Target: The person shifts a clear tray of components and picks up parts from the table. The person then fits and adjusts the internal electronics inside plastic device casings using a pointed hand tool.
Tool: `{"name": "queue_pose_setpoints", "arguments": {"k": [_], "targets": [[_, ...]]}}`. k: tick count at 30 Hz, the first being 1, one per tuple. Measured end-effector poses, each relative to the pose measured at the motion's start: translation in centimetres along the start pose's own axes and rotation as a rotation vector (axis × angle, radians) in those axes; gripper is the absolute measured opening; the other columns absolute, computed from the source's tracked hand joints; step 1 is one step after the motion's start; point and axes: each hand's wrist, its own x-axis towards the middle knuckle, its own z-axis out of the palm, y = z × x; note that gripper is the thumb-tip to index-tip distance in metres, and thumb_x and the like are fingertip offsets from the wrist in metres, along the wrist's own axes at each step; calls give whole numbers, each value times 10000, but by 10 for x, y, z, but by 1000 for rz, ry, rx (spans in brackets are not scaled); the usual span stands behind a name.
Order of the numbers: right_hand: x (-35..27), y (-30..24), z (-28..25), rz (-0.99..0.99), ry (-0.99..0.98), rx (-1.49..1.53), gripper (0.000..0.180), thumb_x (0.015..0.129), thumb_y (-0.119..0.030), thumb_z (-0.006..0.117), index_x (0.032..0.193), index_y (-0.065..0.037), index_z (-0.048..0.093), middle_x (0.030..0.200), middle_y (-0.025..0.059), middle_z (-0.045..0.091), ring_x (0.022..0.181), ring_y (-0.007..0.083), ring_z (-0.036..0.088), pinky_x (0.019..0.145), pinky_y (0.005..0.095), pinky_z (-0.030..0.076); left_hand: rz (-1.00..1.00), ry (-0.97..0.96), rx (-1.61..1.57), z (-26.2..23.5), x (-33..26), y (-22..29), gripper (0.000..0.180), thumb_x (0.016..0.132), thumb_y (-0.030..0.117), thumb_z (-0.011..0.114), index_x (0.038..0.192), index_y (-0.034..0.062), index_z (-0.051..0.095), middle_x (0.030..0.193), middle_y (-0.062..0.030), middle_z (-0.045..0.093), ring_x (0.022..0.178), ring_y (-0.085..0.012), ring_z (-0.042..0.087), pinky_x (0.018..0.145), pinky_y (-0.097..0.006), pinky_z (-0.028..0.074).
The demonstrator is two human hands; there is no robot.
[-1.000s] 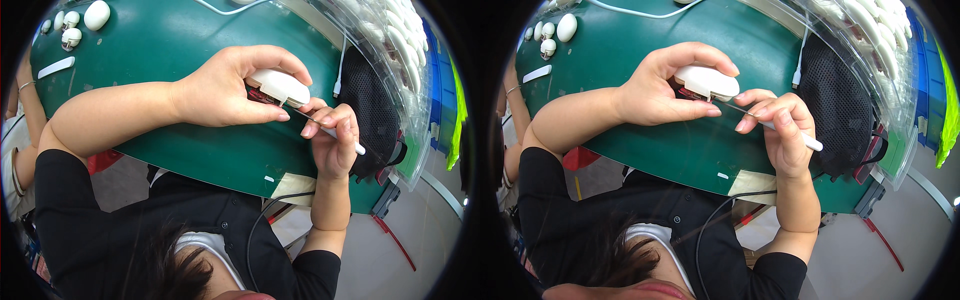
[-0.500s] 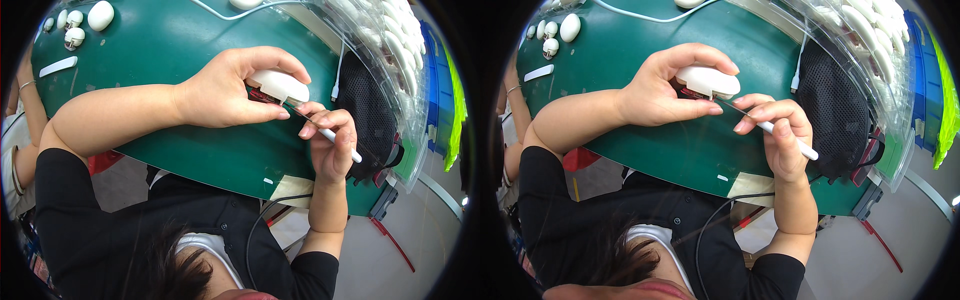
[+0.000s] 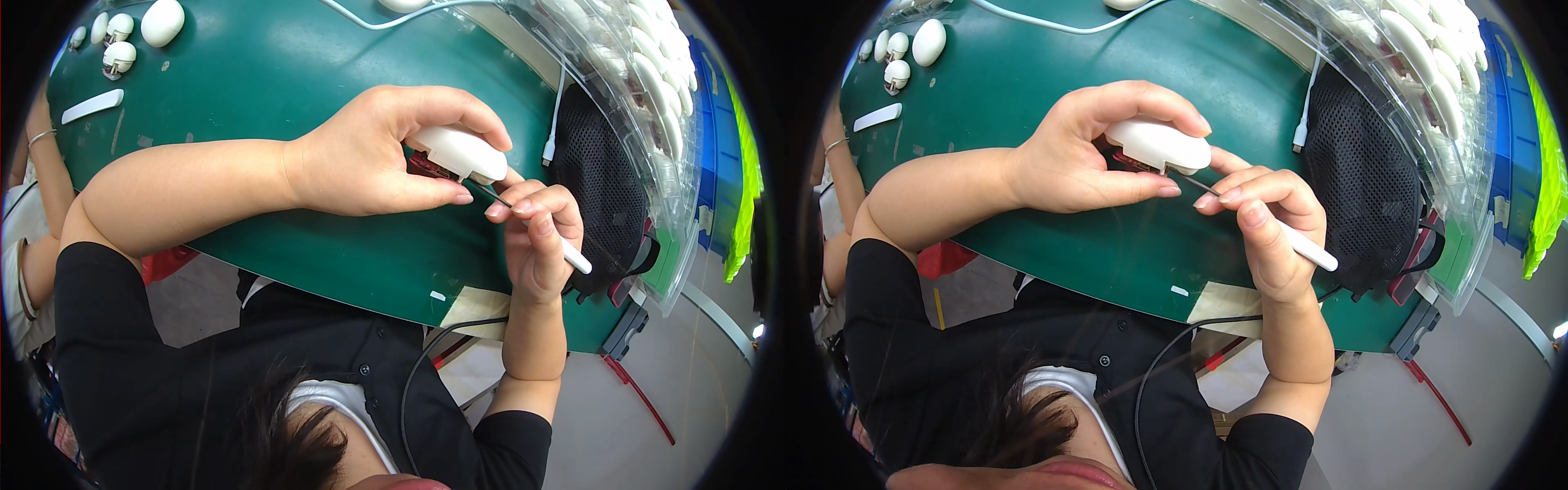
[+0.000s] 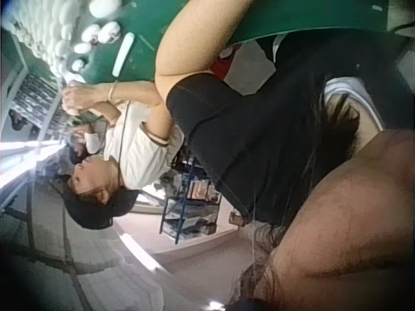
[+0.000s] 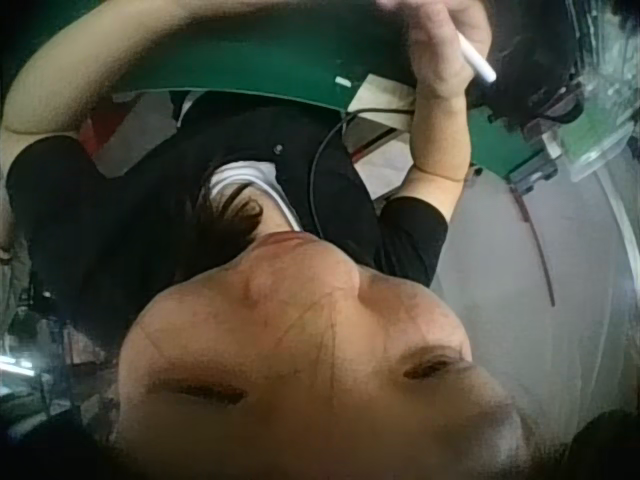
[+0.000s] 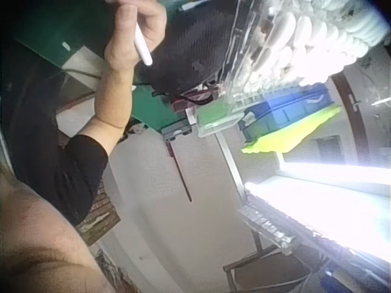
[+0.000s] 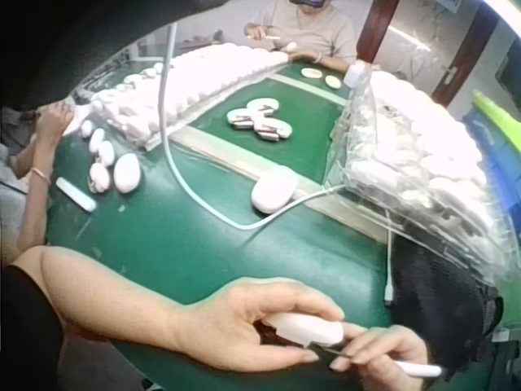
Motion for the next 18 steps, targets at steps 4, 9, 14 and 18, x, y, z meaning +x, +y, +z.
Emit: {"name": "queue_pose_setpoints", "arguments": {"k": [4, 9, 14, 18], "targets": [[-3, -4, -2, 63, -21, 9, 157, 911, -180, 511, 899, -25, 530, 824, 135, 589, 850, 239, 584, 946, 442, 383, 22, 4, 4, 0, 0, -2, 427, 717, -16, 718, 1110, 49, 565, 1063, -49, 583, 973, -126, 568, 800, -245, 480], [-4, -5, -2, 87, -20, 0, 158, 910, -178, 512, 897, -21, 526, 827, 139, 586, 838, 232, 583, 938, 434, 391, 9, -2, 5, 1, 0, -1, 420, 717, -17, 716, 1105, 46, 569, 1060, -51, 584, 970, -128, 569, 798, -248, 479], [-3, -4, -2, 91, -29, -3, 154, 909, -178, 511, 894, -25, 526, 825, 136, 588, 841, 230, 581, 932, 432, 392, 35, -7, 3, 1, 0, -2, 413, 716, -23, 714, 1098, 42, 571, 1048, -52, 587, 958, -125, 572, 791, -246, 479], [-1, -1, -3, 69, -29, 12, 138, 902, -167, 518, 871, -37, 550, 807, 135, 620, 828, 233, 604, 956, 494, 367, 12, -15, -12, 1, 0, 0, 410, 717, -22, 714, 1096, 41, 570, 1044, -50, 588, 953, -123, 572, 787, -246, 479]]}}
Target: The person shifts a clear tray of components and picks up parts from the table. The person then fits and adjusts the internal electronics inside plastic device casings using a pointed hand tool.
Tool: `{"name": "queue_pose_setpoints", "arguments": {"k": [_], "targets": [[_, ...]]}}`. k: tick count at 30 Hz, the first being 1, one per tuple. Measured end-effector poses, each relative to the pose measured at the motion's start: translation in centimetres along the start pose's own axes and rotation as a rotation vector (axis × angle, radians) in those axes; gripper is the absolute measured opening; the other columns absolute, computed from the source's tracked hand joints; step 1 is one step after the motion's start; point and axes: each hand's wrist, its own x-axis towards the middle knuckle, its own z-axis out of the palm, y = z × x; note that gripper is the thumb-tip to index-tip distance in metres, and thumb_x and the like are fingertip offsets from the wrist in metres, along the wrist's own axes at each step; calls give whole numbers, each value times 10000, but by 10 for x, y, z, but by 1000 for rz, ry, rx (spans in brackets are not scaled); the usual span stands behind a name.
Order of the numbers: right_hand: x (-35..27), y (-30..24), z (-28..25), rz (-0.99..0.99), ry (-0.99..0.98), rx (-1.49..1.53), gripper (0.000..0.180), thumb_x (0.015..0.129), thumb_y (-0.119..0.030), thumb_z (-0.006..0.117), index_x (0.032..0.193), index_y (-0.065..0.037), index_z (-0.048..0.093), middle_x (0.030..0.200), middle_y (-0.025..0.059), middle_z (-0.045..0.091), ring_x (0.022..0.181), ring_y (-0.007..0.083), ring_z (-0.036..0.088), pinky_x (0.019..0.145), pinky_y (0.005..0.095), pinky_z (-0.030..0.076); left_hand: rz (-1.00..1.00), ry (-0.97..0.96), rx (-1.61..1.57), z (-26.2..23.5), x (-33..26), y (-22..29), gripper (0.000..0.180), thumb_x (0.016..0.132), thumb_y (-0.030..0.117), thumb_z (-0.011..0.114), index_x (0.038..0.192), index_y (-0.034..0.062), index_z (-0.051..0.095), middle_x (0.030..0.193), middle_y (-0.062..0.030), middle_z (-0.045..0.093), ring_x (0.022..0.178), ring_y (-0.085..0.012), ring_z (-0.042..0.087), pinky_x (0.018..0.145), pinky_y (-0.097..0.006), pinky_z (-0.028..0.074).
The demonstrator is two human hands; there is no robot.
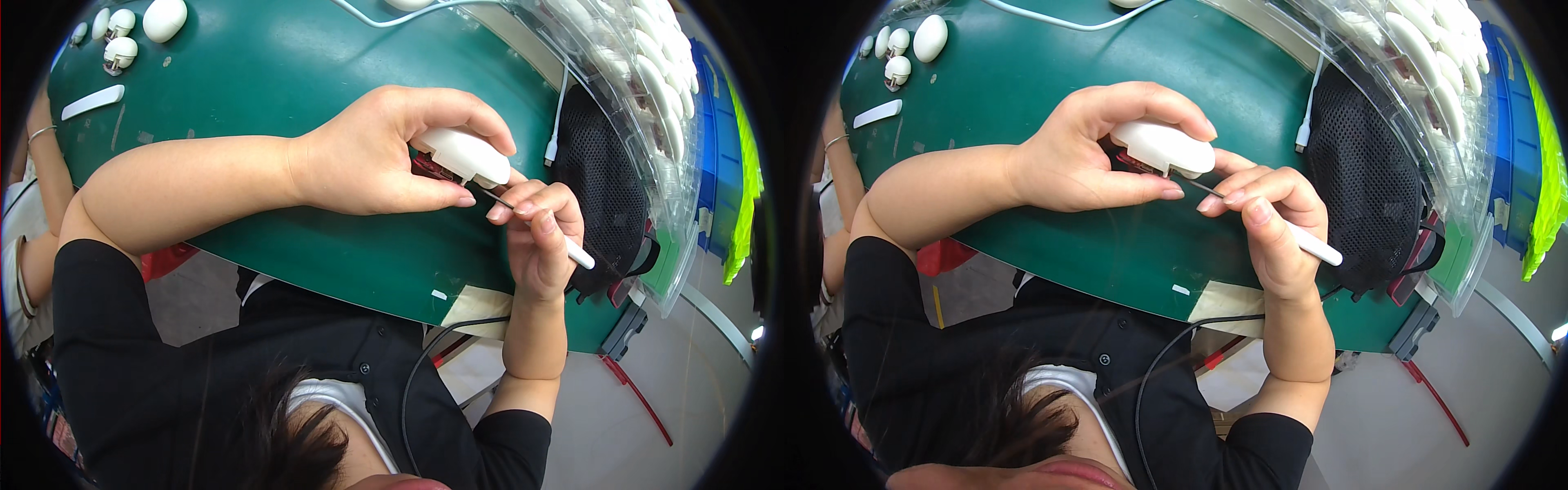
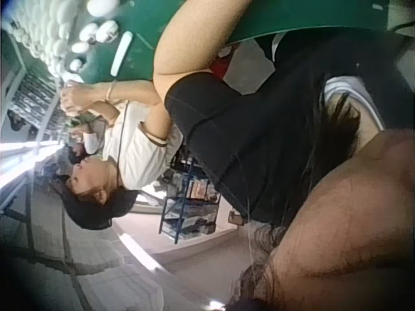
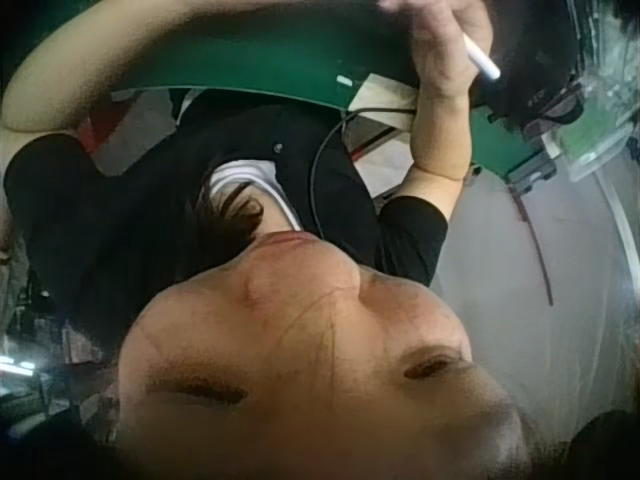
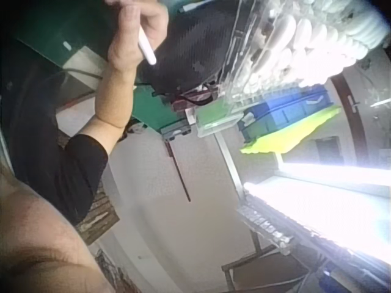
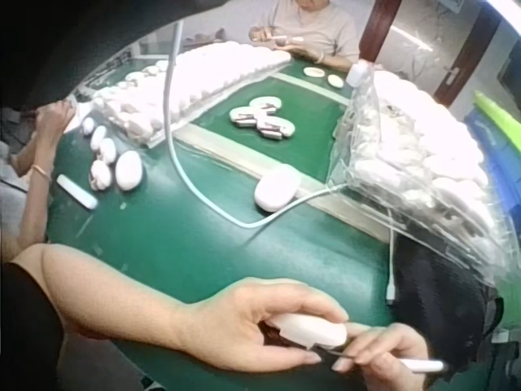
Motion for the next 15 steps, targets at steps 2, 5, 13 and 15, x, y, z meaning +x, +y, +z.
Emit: {"name": "queue_pose_setpoints", "arguments": {"k": [2, 5, 13, 15], "targets": [[0, 1, -1, -24, 11, 6, 123, 892, -149, 528, 855, -40, 570, 793, 137, 644, 798, 225, 630, 977, 550, 351, -28, -15, -26, 0, 1, 0, 416, 712, -26, 718, 1095, 39, 570, 1045, -47, 587, 951, -119, 569, 790, -245, 476], [0, -1, 1, 8, -24, -1, 162, 909, -211, 517, 860, -59, 544, 789, 125, 613, 881, 260, 568, 947, 440, 351, 21, 1, -29, 0, -1, -1, 426, 704, -31, 723, 1095, 39, 569, 1043, -44, 587, 947, -114, 568, 790, -242, 472], [2, 2, -2, -24, -48, 51, 132, 900, -186, 541, 861, -66, 579, 794, 123, 657, 828, 218, 629, 993, 539, 322, 18, -20, -52, 1, 0, -1, 427, 704, -30, 725, 1096, 36, 569, 1039, -45, 587, 947, -114, 567, 798, -247, 470], [2, 3, -2, -23, -50, 51, 131, 900, -187, 541, 863, -68, 580, 795, 121, 658, 829, 219, 629, 995, 538, 319, 14, -22, -58, 0, 0, -1, 425, 706, -28, 724, 1096, 35, 569, 1039, -46, 588, 948, -115, 567, 802, -250, 470]]}}
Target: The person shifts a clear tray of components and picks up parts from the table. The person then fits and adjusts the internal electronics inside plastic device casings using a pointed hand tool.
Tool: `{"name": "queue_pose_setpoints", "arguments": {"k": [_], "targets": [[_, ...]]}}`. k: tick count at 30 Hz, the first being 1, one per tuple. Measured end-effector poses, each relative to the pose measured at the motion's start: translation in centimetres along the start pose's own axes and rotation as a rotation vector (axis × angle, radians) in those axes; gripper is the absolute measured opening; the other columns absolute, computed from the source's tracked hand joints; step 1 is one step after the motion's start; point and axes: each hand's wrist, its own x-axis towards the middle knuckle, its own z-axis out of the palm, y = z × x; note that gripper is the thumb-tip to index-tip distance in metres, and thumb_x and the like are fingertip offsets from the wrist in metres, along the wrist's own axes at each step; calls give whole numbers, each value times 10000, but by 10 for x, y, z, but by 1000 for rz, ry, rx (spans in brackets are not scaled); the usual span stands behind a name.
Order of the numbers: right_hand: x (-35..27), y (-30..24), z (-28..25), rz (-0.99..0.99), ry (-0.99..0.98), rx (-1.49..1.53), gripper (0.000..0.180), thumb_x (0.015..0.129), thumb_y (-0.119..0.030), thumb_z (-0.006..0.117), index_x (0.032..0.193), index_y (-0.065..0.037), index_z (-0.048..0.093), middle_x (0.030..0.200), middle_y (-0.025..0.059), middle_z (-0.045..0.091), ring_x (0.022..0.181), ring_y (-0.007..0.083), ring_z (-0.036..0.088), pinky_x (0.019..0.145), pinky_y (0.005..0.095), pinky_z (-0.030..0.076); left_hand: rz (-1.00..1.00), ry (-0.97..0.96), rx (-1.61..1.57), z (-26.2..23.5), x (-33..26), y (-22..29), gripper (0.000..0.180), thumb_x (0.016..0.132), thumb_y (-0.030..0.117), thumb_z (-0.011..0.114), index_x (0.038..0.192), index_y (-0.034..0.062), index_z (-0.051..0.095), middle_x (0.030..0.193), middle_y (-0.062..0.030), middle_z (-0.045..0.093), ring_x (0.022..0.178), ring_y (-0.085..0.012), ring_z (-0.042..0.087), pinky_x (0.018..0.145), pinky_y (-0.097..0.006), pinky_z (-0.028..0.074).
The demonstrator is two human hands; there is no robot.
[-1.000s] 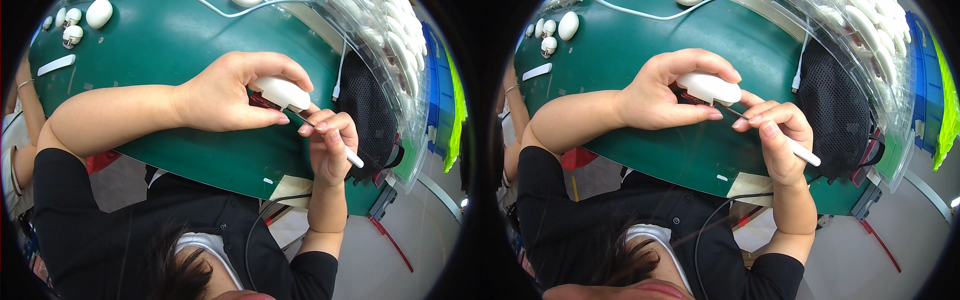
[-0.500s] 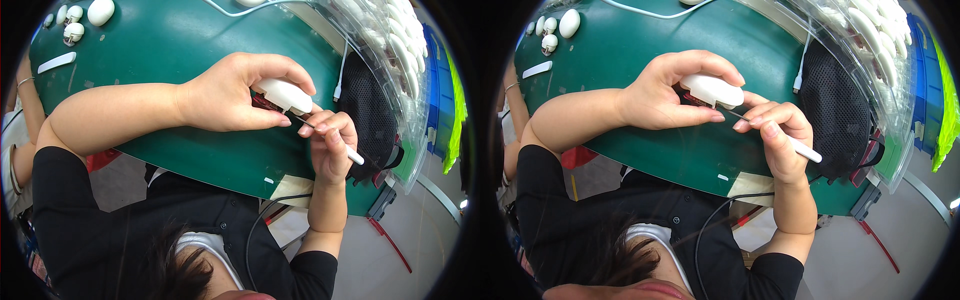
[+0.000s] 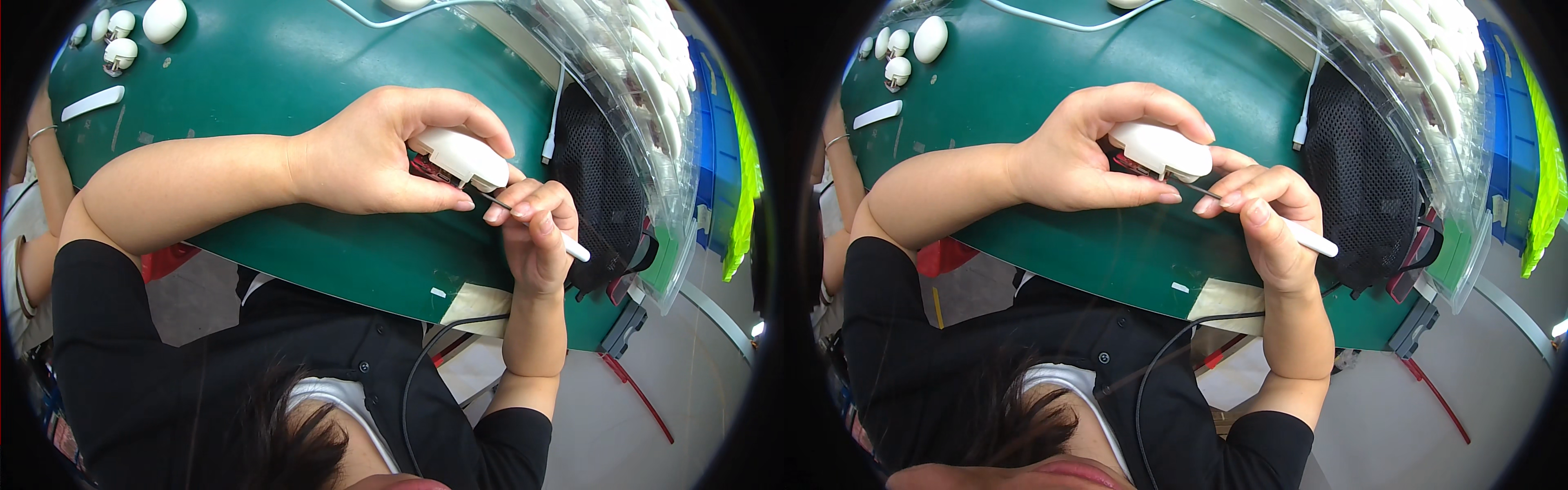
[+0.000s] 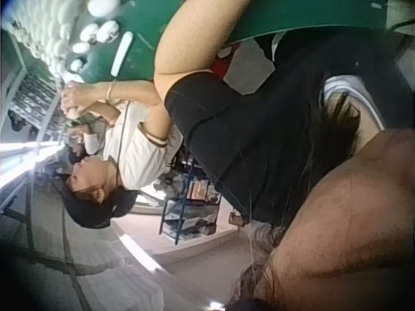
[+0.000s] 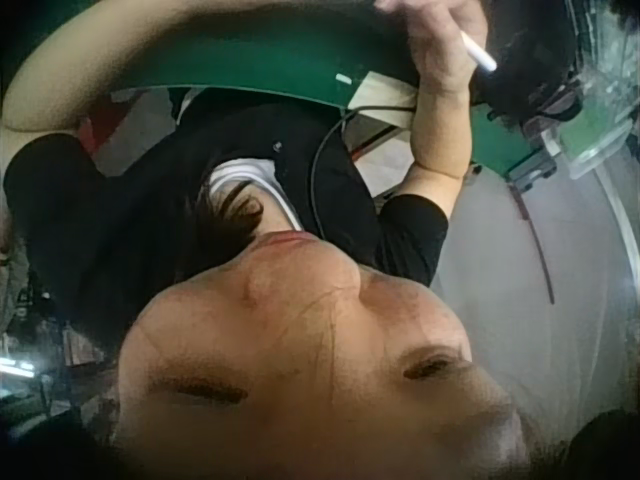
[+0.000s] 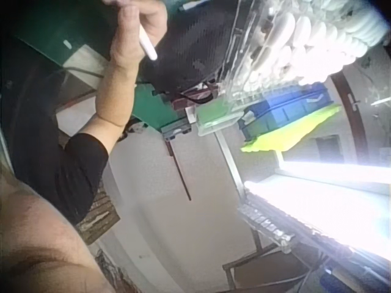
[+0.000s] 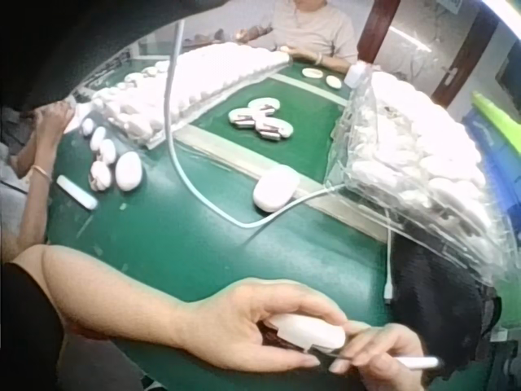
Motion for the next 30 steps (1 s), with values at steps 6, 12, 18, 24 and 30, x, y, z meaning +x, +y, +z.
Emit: {"name": "queue_pose_setpoints", "arguments": {"k": [6, 12, 18, 24, 30], "targets": [[-1, 1, -2, 15, -6, 13, 128, 901, -190, 543, 869, -73, 584, 799, 117, 660, 833, 222, 628, 995, 538, 316, 13, -4, -4, 0, 0, -1, 419, 709, -15, 725, 1096, 32, 569, 1033, -51, 593, 949, -122, 571, 816, -256, 470], [0, 0, 0, 7, -11, 16, 126, 901, -184, 542, 867, -69, 581, 797, 121, 657, 827, 223, 629, 990, 540, 324, 17, -14, -12, 0, 0, 0, 421, 708, -11, 727, 1096, 31, 569, 1035, -53, 594, 953, -124, 572, 820, -258, 471], [-2, -1, 1, 44, 36, 23, 156, 918, -191, 508, 880, -45, 548, 819, 130, 621, 817, 214, 602, 967, 484, 351, -30, 28, 26, -1, 0, -1, 416, 720, 18, 729, 1104, 34, 569, 1040, -52, 590, 963, -128, 568, 835, -262, 465], [-2, -3, 2, 50, 24, -15, 194, 934, -228, 492, 911, -37, 522, 842, 134, 592, 829, 214, 576, 934, 414, 384, -51, 38, 9, -1, -1, 0, 414, 726, 28, 727, 1108, 35, 568, 1041, -49, 589, 970, -127, 564, 837, -261, 462], [-3, -4, 1, 54, 24, -34, 185, 933, -214, 489, 909, -34, 523, 845, 132, 592, 832, 215, 579, 933, 415, 391, -50, 33, 10, -1, 0, -1, 415, 724, 18, 723, 1109, 32, 567, 1039, -50, 589, 961, -125, 566, 830, -258, 464]]}}
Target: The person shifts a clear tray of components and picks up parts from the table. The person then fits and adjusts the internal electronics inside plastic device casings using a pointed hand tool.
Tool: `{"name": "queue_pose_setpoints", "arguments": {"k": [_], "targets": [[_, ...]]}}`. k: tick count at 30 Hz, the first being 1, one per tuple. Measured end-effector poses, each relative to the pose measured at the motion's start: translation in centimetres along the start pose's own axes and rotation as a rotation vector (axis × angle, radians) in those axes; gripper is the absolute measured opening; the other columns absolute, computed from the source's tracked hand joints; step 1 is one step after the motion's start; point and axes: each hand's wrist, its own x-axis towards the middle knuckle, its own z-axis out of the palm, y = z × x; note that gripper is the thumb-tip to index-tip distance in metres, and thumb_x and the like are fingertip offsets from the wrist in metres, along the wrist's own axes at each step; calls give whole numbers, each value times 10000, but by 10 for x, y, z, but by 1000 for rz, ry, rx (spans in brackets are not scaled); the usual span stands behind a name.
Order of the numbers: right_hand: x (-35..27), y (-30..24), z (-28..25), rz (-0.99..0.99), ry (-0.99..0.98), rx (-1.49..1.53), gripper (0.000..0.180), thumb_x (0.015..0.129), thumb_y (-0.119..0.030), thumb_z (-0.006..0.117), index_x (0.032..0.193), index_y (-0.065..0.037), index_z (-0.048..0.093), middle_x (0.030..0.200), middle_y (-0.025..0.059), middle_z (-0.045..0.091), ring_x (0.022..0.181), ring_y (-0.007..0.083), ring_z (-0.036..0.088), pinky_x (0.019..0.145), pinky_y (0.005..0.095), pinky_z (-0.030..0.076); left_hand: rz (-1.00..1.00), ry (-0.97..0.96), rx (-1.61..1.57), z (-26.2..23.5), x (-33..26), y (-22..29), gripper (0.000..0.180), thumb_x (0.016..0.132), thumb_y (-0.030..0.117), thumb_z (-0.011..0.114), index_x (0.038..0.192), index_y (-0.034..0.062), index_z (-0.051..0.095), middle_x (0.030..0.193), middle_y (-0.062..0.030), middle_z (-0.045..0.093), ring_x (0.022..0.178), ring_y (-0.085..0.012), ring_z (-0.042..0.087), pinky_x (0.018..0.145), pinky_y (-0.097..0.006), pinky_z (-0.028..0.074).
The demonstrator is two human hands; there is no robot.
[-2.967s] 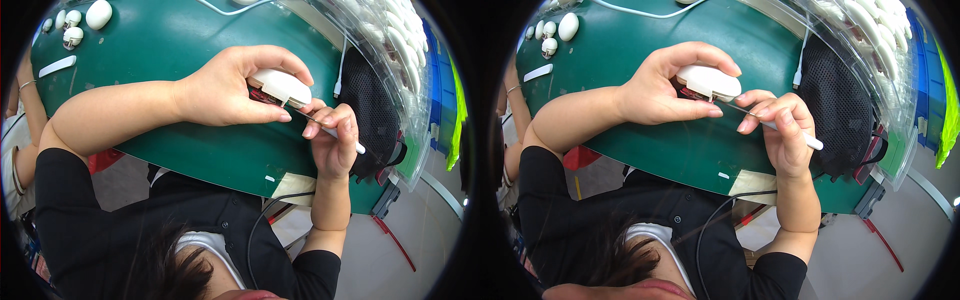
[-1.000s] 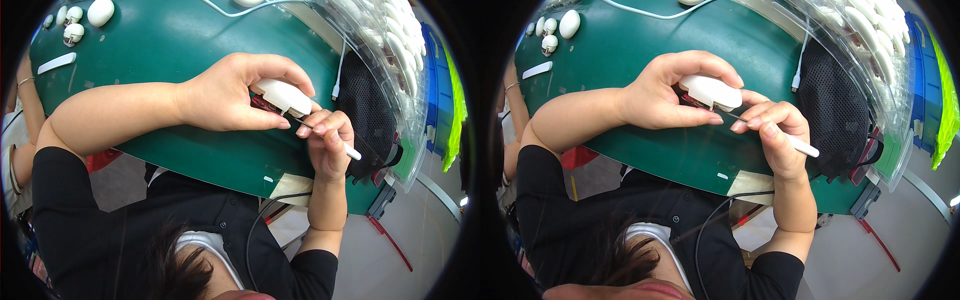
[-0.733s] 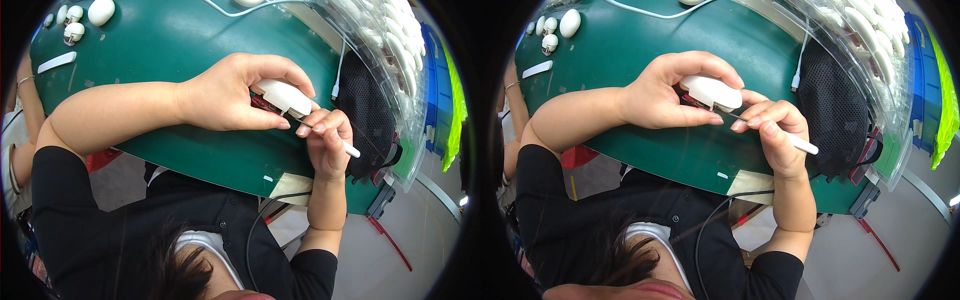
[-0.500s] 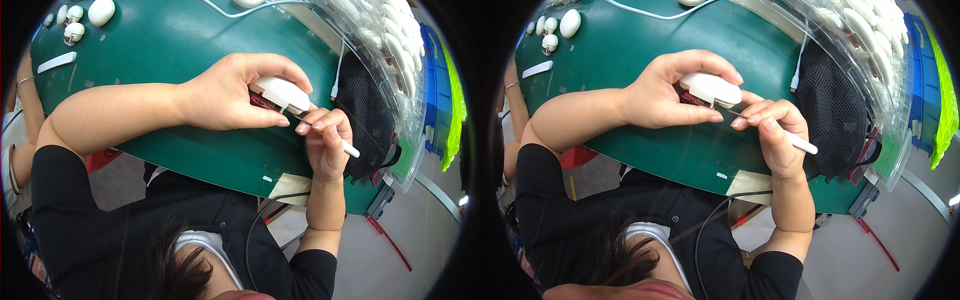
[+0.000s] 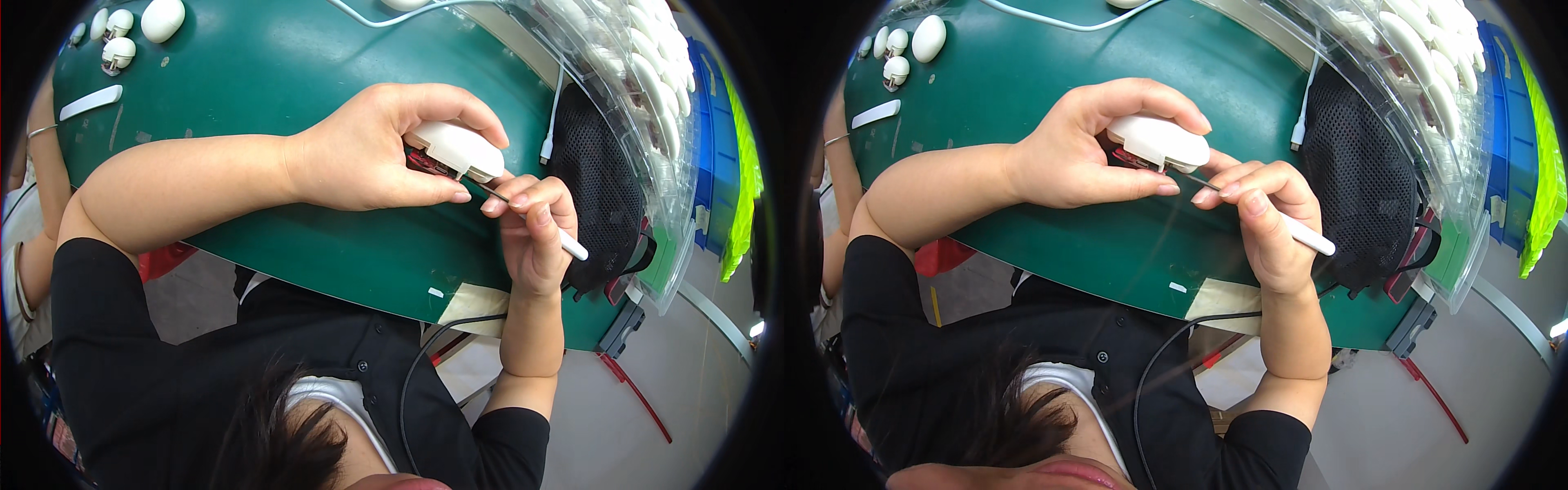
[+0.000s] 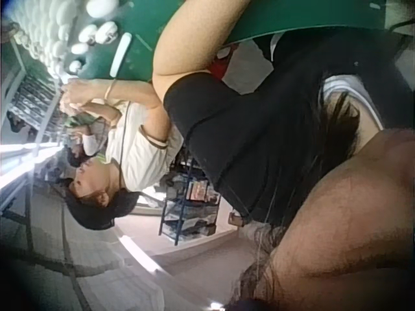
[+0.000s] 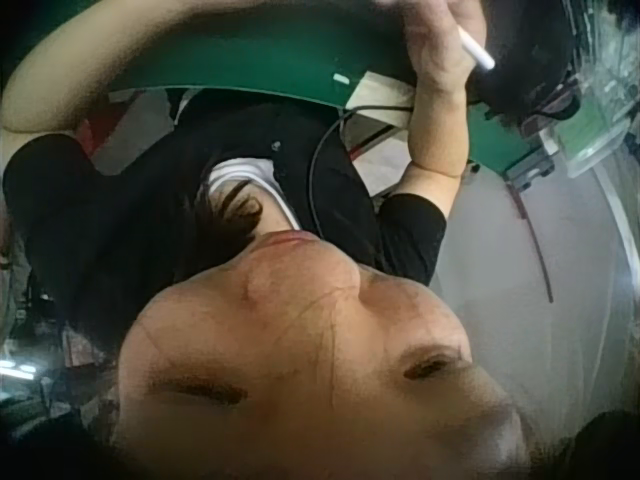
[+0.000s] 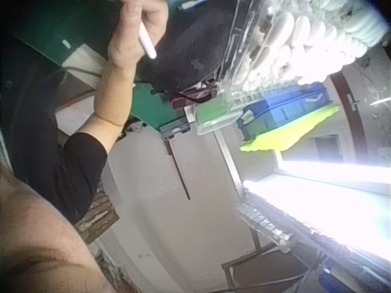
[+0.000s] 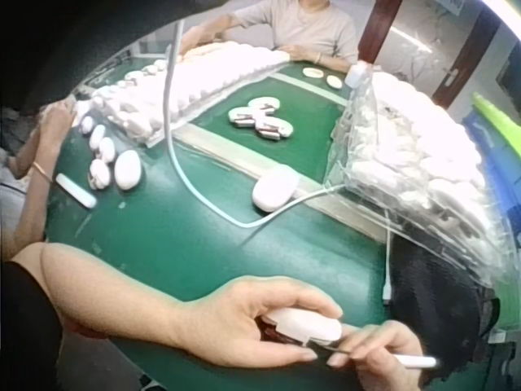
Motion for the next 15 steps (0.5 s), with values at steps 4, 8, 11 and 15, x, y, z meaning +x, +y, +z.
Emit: {"name": "queue_pose_setpoints", "arguments": {"k": [4, 8, 11, 15], "targets": [[1, 0, 0, -9, -13, -15, 175, 929, -206, 491, 898, -39, 532, 832, 125, 597, 834, 215, 583, 941, 424, 387, 6, -6, -6, 0, 0, 1, 411, 722, 8, 720, 1103, 28, 568, 1035, -51, 589, 955, -123, 566, 827, -257, 465], [3, 2, 1, -39, 15, 12, 135, 904, -155, 521, 859, -38, 570, 799, 138, 648, 803, 213, 634, 985, 554, 346, -9, -18, -17, 0, -1, 1, 407, 721, -1, 718, 1099, 27, 571, 1031, -48, 588, 954, -118, 564, 824, -256, 466], [2, 2, -1, -57, 1, -18, 138, 903, -166, 530, 856, -44, 572, 799, 134, 653, 816, 223, 636, 981, 557, 345, -5, -28, -23, 0, -1, 1, 407, 719, -5, 717, 1097, 27, 570, 1029, -46, 587, 952, -114, 563, 822, -255, 467], [3, 3, -2, -38, -22, 1, 143, 899, -184, 546, 859, -51, 581, 805, 133, 659, 839, 241, 634, 977, 544, 345, -25, -27, -52, 1, -1, 1, 405, 719, -7, 716, 1094, 28, 571, 1029, -45, 587, 950, -111, 563, 818, -253, 467]]}}
